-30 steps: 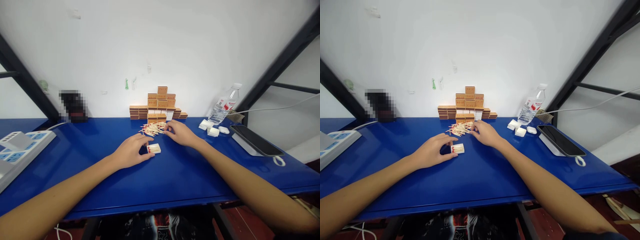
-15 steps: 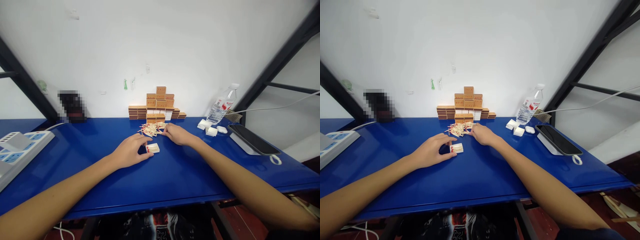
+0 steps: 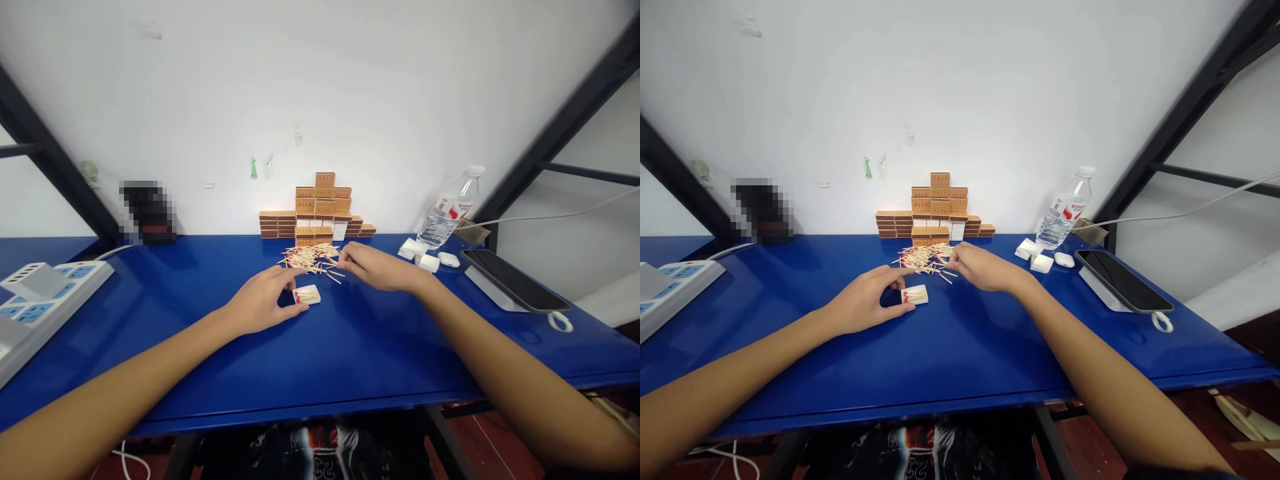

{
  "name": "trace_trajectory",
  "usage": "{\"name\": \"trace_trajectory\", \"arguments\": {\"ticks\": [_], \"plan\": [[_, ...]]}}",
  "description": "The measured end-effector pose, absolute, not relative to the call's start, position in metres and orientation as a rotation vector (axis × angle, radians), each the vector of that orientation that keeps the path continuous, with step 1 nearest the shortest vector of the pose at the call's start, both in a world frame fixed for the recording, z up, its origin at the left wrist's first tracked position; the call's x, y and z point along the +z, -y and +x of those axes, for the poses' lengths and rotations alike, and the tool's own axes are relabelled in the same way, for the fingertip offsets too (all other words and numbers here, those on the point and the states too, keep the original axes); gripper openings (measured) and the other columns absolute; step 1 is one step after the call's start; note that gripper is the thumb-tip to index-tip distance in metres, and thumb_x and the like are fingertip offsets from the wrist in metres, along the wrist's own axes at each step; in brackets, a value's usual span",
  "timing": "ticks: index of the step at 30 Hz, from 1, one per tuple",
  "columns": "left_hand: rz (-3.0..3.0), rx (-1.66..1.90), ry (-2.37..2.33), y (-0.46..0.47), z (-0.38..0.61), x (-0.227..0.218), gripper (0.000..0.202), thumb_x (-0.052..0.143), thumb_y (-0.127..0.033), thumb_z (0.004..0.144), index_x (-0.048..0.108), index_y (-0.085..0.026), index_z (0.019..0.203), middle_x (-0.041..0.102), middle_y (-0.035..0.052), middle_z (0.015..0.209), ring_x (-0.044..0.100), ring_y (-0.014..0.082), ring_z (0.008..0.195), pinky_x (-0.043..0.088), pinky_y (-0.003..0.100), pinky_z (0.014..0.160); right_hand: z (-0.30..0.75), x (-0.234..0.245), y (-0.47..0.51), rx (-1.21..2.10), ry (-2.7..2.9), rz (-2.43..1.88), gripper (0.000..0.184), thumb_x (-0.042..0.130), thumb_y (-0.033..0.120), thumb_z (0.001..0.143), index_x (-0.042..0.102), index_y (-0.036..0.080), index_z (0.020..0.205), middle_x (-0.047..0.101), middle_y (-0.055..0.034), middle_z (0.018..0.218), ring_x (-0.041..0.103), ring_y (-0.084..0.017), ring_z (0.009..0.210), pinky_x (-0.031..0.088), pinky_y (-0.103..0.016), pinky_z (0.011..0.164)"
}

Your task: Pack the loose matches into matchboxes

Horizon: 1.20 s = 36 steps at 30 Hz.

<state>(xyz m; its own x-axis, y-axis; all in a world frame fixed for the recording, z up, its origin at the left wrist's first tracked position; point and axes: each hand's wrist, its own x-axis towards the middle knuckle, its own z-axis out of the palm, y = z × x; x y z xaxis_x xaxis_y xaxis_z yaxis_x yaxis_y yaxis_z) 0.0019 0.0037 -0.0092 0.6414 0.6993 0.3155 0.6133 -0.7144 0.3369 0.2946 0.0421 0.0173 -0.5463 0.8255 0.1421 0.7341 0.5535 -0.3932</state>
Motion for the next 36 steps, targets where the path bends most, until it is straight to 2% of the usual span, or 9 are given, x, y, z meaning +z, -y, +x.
{"name": "trace_trajectory", "arguments": {"ticks": [8,17,25,31,36], "plan": [[2.645,0.665,-1.036,-0.004,0.001,-0.011,0.073,0.069,-0.046,0.092,0.039,-0.022,0.154,0.070,0.0047,0.100,0.062,0.0233,0.093,0.053,0.040,0.084,0.268,0.027,-0.017,0.678,2.601,-1.092,0.027,0.043,0.042,0.106,0.055,0.020,0.094,0.061,-0.0068,0.095,0.052,-0.020,0.083,0.043,-0.033,0.076],[2.660,0.663,-0.967,-0.001,0.002,-0.008,0.073,0.069,-0.047,0.094,0.038,-0.026,0.155,0.069,0.0047,0.101,0.063,0.0235,0.094,0.053,0.040,0.082,0.249,0.018,-0.004,0.508,2.750,-1.067,0.009,0.051,0.023,0.102,0.059,0.019,0.100,0.063,-0.0094,0.107,0.058,-0.021,0.089,0.045,-0.034,0.081],[2.662,0.645,-0.981,-0.001,0.003,-0.008,0.070,0.070,-0.047,0.093,0.041,-0.024,0.153,0.068,0.0060,0.105,0.064,0.0245,0.097,0.054,0.041,0.086,0.246,0.016,-0.002,0.456,2.715,-1.001,0.011,0.054,0.021,0.100,0.064,0.019,0.104,0.063,-0.0079,0.109,0.058,-0.018,0.087,0.045,-0.032,0.079],[2.668,0.661,-0.968,-0.001,0.003,-0.007,0.068,0.070,-0.045,0.093,0.042,-0.024,0.152,0.069,0.0064,0.108,0.065,0.0251,0.101,0.054,0.041,0.087,0.239,0.014,-0.003,0.474,2.656,-0.987,0.013,0.053,0.019,0.101,0.066,0.018,0.097,0.065,-0.0072,0.102,0.057,-0.017,0.084,0.044,-0.031,0.077],[2.684,0.677,-0.997,-0.002,0.002,-0.008,0.068,0.069,-0.046,0.093,0.043,-0.023,0.151,0.070,0.0049,0.101,0.064,0.0241,0.093,0.053,0.041,0.083,0.252,0.023,-0.008,0.394,2.616,-1.045,0.010,0.059,0.021,0.098,0.065,0.019,0.090,0.063,-0.0023,0.083,0.053,-0.016,0.075,0.039,-0.030,0.068]]}}
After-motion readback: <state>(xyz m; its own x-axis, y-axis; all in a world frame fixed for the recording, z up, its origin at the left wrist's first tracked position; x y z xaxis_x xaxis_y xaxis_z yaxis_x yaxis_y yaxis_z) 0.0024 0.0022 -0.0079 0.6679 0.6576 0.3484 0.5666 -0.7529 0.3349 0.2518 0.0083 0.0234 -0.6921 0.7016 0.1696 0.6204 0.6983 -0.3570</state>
